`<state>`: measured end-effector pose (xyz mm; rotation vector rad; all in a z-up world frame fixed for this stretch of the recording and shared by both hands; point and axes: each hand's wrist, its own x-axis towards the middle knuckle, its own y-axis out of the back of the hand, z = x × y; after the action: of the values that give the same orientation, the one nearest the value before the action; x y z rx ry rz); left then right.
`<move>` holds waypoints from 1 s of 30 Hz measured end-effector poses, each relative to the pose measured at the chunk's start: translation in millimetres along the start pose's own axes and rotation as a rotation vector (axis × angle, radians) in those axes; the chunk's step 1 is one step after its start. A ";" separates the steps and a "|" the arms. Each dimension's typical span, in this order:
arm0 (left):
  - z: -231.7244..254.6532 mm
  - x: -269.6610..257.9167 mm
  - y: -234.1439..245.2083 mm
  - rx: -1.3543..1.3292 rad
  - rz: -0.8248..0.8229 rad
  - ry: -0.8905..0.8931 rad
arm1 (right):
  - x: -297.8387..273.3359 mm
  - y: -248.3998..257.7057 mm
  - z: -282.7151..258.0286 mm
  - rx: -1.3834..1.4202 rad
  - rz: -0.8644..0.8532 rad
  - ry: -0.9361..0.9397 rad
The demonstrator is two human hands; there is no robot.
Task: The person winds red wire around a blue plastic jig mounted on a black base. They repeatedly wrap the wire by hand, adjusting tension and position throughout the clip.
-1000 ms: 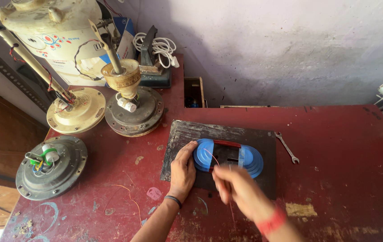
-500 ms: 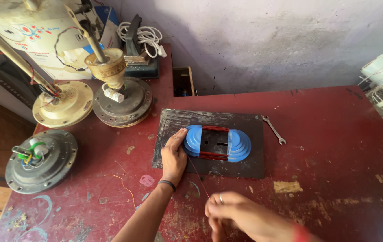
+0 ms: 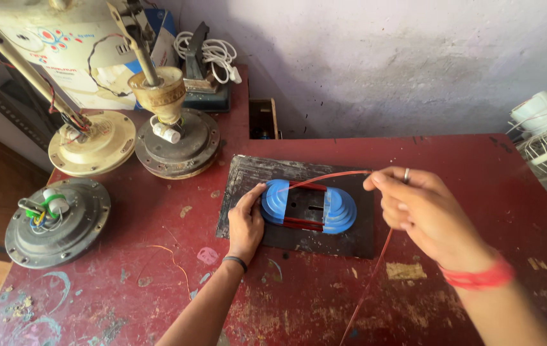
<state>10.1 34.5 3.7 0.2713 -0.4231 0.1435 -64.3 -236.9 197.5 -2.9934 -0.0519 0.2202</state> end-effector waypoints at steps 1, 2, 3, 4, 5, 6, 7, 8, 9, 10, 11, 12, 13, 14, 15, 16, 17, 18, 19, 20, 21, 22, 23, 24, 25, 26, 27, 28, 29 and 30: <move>1.9 1.3 0.1 -0.033 0.006 0.056 | 13.6 10.6 10.7 -0.089 0.080 0.053; 3.4 1.7 -0.2 -0.053 0.000 0.083 | 25.8 19.8 21.8 -0.072 0.130 0.048; 4.5 2.2 -0.6 -0.073 -0.006 0.111 | 37.0 26.7 32.5 -0.054 0.179 0.043; 4.7 2.3 1.3 -0.088 -0.010 0.139 | 47.0 30.1 42.8 -0.074 0.211 0.067; 4.6 2.3 2.7 -0.082 -0.004 0.146 | 56.3 31.0 51.5 -0.093 0.243 0.091; 4.6 2.7 2.9 -0.077 -0.001 0.152 | 64.5 31.4 56.9 -0.112 0.279 0.115; 4.4 3.1 2.9 -0.073 0.002 0.158 | 73.3 30.0 60.6 -0.127 0.279 0.093; 3.9 3.7 1.9 -0.077 0.010 0.184 | 82.4 28.3 62.8 -0.142 0.282 0.073; 3.3 3.8 0.8 -0.082 0.018 0.209 | 89.6 28.3 63.4 -0.157 0.285 0.053; 2.6 4.5 0.3 -0.085 0.027 0.236 | 96.5 28.0 64.2 -0.154 0.268 0.027; 1.7 6.7 -1.5 -0.066 0.064 0.253 | 104.9 26.7 65.4 -0.151 0.251 0.001; 0.9 7.8 -3.9 -0.048 0.101 0.272 | 112.2 25.7 67.5 -0.150 0.234 -0.027; -0.1 9.4 -5.4 -0.030 0.138 0.290 | 119.1 25.0 69.6 -0.157 0.213 -0.057; -0.7 10.1 -6.3 -0.016 0.130 0.297 | 125.1 24.7 71.7 -0.164 0.192 -0.088; -0.9 10.8 -6.7 -0.001 0.122 0.303 | 130.1 24.6 73.6 -0.172 0.170 -0.118; -0.9 11.9 -6.6 0.014 0.114 0.310 | 134.9 23.4 75.7 -0.191 0.176 -0.104; -0.6 13.0 -6.3 0.027 0.111 0.293 | 139.9 20.8 78.4 -0.210 0.182 -0.090; 0.3 12.6 -5.5 0.039 0.108 0.277 | 144.0 18.5 80.9 -0.230 0.186 -0.077; 1.6 12.3 -4.9 0.051 0.106 0.260 | 147.4 16.3 83.5 -0.234 0.199 -0.063; 3.4 11.7 -4.3 0.056 0.100 0.253 | 151.0 12.9 87.0 -0.237 0.210 -0.051; 5.4 11.3 -4.1 0.061 0.094 0.246 | 154.2 10.1 90.6 -0.241 0.220 -0.039; 7.1 11.7 -4.0 0.065 0.088 0.237 | 157.3 8.3 94.4 -0.222 0.232 -0.026; 8.6 12.0 -3.1 0.083 0.081 0.186 | 160.3 6.7 98.7 -0.203 0.243 -0.013; 10.1 11.5 -2.4 0.101 0.073 0.135 | 162.4 6.3 103.1 -0.185 0.257 -0.001; 11.5 10.8 -1.7 0.118 0.065 0.085 | 164.3 6.3 107.2 -0.179 0.273 0.003; 12.6 10.8 -0.9 0.123 0.061 0.057 | 167.0 6.0 110.8 -0.173 0.288 0.008; 13.7 10.6 -0.3 0.127 0.057 0.029 | 169.2 5.5 114.2 -0.166 0.304 0.013; 14.6 11.0 -0.4 0.129 0.053 -0.001 | 171.3 5.7 116.4 -0.162 0.313 0.009; 15.4 10.7 0.2 0.133 0.048 -0.018 | 172.7 5.8 118.2 -0.159 0.322 0.006; 15.7 10.2 0.8 0.135 0.041 -0.037 | 173.7 5.8 119.6 -0.155 0.333 0.004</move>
<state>13.1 31.6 22.0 0.3985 -0.4564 0.2084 90.0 -218.6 54.6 -3.1390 0.4519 0.2550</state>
